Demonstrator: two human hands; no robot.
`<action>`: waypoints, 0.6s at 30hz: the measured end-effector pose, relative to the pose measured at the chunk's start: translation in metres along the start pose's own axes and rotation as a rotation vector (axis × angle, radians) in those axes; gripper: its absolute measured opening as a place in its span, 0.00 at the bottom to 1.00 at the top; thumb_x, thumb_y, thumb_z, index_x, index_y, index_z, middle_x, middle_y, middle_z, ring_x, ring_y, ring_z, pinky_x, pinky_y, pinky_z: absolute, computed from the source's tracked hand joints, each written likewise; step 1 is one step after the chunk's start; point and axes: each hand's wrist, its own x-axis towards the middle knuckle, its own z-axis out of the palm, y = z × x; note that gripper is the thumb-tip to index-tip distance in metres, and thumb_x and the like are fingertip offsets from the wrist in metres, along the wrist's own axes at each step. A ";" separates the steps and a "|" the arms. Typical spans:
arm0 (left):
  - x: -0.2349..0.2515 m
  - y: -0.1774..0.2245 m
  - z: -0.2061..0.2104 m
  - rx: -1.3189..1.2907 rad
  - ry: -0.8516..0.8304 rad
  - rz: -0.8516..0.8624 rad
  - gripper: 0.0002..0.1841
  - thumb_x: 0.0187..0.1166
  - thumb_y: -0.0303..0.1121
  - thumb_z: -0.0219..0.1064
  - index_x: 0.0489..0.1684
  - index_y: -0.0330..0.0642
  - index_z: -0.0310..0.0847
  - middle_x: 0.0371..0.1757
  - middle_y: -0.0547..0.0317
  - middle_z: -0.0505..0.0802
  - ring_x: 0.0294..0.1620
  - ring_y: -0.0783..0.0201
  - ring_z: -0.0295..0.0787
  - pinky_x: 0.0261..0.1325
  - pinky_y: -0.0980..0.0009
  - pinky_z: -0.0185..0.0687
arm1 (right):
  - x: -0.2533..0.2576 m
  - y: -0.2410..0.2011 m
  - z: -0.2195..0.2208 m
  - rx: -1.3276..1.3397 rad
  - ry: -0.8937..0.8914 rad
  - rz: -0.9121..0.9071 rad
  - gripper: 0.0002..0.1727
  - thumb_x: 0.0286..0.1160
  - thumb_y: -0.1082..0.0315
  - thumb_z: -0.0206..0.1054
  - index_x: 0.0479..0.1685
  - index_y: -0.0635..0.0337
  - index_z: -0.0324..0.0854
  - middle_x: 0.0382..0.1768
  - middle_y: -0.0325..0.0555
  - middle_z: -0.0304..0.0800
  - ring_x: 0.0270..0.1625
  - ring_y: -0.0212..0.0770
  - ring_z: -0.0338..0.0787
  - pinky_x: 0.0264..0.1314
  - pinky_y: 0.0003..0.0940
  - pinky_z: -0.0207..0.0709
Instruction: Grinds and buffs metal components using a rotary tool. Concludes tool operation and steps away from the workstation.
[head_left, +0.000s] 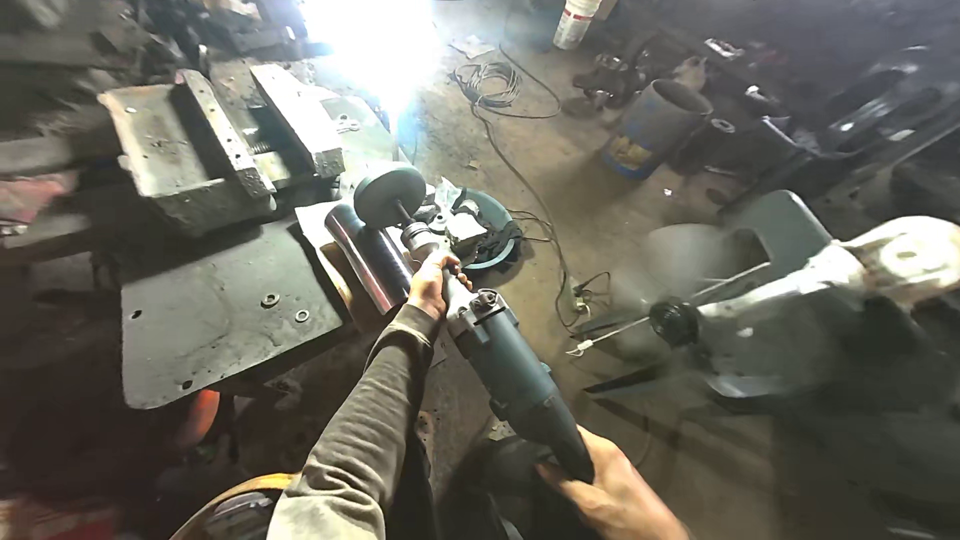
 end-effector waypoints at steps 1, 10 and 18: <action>0.000 0.001 0.000 -0.002 0.002 -0.005 0.06 0.81 0.34 0.57 0.34 0.46 0.73 0.22 0.59 0.79 0.18 0.62 0.79 0.25 0.62 0.84 | 0.000 0.000 0.000 0.002 -0.002 0.001 0.28 0.63 0.51 0.82 0.61 0.54 0.85 0.42 0.40 0.96 0.41 0.36 0.95 0.53 0.45 0.91; -0.024 0.016 -0.017 -0.057 -0.040 0.042 0.09 0.84 0.34 0.54 0.30 0.48 0.71 0.20 0.62 0.78 0.17 0.64 0.78 0.26 0.65 0.84 | -0.008 -0.012 0.005 -0.091 -0.012 -0.043 0.30 0.64 0.50 0.81 0.64 0.56 0.84 0.44 0.41 0.96 0.49 0.37 0.95 0.59 0.47 0.88; -0.050 0.021 -0.064 -0.001 -0.078 0.176 0.10 0.82 0.39 0.56 0.28 0.53 0.75 0.18 0.67 0.79 0.18 0.67 0.79 0.28 0.65 0.83 | -0.010 -0.027 0.015 -0.174 -0.093 -0.051 0.30 0.67 0.50 0.78 0.66 0.55 0.82 0.44 0.44 0.96 0.49 0.42 0.96 0.58 0.52 0.88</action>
